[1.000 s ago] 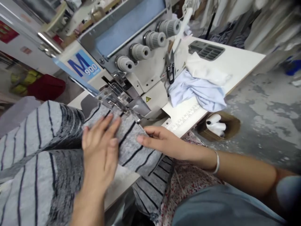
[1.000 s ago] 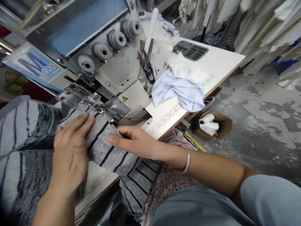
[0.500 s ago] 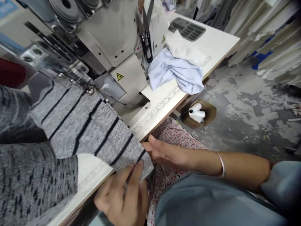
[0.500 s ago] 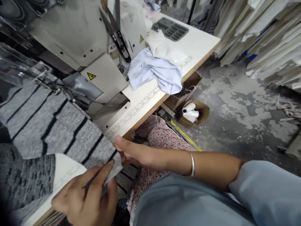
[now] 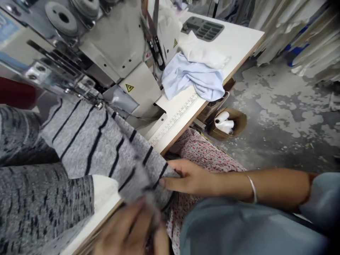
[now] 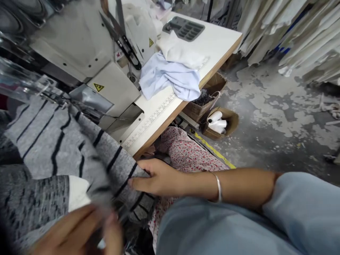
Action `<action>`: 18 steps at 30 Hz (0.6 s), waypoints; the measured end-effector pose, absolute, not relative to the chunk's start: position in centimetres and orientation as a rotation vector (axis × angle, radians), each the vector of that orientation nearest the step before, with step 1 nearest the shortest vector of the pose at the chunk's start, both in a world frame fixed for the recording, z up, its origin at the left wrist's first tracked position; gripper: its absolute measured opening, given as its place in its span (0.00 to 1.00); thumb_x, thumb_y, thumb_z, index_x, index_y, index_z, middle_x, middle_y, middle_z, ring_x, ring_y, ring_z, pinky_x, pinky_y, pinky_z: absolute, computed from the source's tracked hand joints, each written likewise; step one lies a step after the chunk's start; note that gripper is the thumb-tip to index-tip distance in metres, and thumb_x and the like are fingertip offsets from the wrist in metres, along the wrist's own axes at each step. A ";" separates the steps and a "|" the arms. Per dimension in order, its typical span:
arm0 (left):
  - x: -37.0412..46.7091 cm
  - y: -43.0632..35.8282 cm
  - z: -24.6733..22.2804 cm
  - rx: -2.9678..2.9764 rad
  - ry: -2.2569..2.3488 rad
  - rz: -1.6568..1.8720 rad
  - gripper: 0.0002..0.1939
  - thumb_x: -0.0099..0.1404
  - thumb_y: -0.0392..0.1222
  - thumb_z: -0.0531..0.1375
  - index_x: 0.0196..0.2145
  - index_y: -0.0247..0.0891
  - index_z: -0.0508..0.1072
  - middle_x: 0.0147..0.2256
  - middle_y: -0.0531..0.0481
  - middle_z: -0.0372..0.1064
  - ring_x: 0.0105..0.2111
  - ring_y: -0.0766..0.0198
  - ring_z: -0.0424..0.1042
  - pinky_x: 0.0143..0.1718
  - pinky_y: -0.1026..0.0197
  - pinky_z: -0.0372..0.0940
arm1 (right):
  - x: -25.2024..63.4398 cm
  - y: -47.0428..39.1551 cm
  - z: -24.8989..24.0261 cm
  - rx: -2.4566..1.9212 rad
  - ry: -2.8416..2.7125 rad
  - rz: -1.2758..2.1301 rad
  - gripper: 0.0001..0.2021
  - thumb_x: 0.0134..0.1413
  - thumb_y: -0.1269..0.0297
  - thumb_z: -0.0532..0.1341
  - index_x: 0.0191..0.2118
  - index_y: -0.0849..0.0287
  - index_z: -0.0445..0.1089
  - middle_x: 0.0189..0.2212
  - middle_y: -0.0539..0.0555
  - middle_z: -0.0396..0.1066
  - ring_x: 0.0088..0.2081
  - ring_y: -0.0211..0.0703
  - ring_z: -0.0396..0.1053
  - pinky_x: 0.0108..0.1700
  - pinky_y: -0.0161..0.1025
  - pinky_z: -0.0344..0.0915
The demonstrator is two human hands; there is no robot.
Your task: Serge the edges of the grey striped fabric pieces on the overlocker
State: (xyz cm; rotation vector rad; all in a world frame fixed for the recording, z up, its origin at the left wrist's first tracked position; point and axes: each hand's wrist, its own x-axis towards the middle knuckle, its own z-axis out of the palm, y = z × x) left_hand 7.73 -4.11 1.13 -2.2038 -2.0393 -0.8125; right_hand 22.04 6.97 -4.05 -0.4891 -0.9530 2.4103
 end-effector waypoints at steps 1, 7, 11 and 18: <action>8.3 -3.6 0.7 -2.248 -1.940 -0.795 0.14 0.60 0.31 0.64 0.45 0.37 0.73 0.44 0.45 0.71 0.46 0.58 0.70 0.51 0.54 0.63 | 22.7 6.3 -4.1 -0.486 -0.947 2.399 0.14 0.51 0.58 0.67 0.31 0.61 0.64 0.27 0.46 0.60 0.31 0.34 0.58 0.39 0.35 0.61; 9.8 -2.1 0.2 -2.374 -1.651 -0.789 0.15 0.55 0.20 0.64 0.41 0.26 0.75 0.41 0.38 0.72 0.44 0.56 0.70 0.50 0.55 0.61 | 24.3 4.6 -3.4 -0.433 -0.964 2.326 0.12 0.54 0.59 0.66 0.31 0.61 0.64 0.28 0.46 0.59 0.31 0.34 0.57 0.42 0.36 0.63; 8.8 -2.9 1.6 -2.453 -1.471 -0.711 0.24 0.55 0.20 0.63 0.50 0.28 0.73 0.35 0.43 0.72 0.35 0.61 0.70 0.43 0.58 0.63 | 24.9 4.5 -2.7 -0.528 -1.069 2.291 0.10 0.55 0.60 0.64 0.33 0.61 0.65 0.28 0.47 0.60 0.30 0.34 0.57 0.39 0.34 0.64; 9.0 -3.5 1.3 -2.426 -1.497 -0.544 0.22 0.61 0.25 0.61 0.53 0.30 0.72 0.38 0.41 0.72 0.35 0.60 0.69 0.41 0.56 0.62 | 25.6 4.3 -2.1 -0.574 -1.259 2.237 0.08 0.53 0.74 0.58 0.29 0.58 0.57 0.22 0.43 0.52 0.24 0.31 0.49 0.24 0.28 0.49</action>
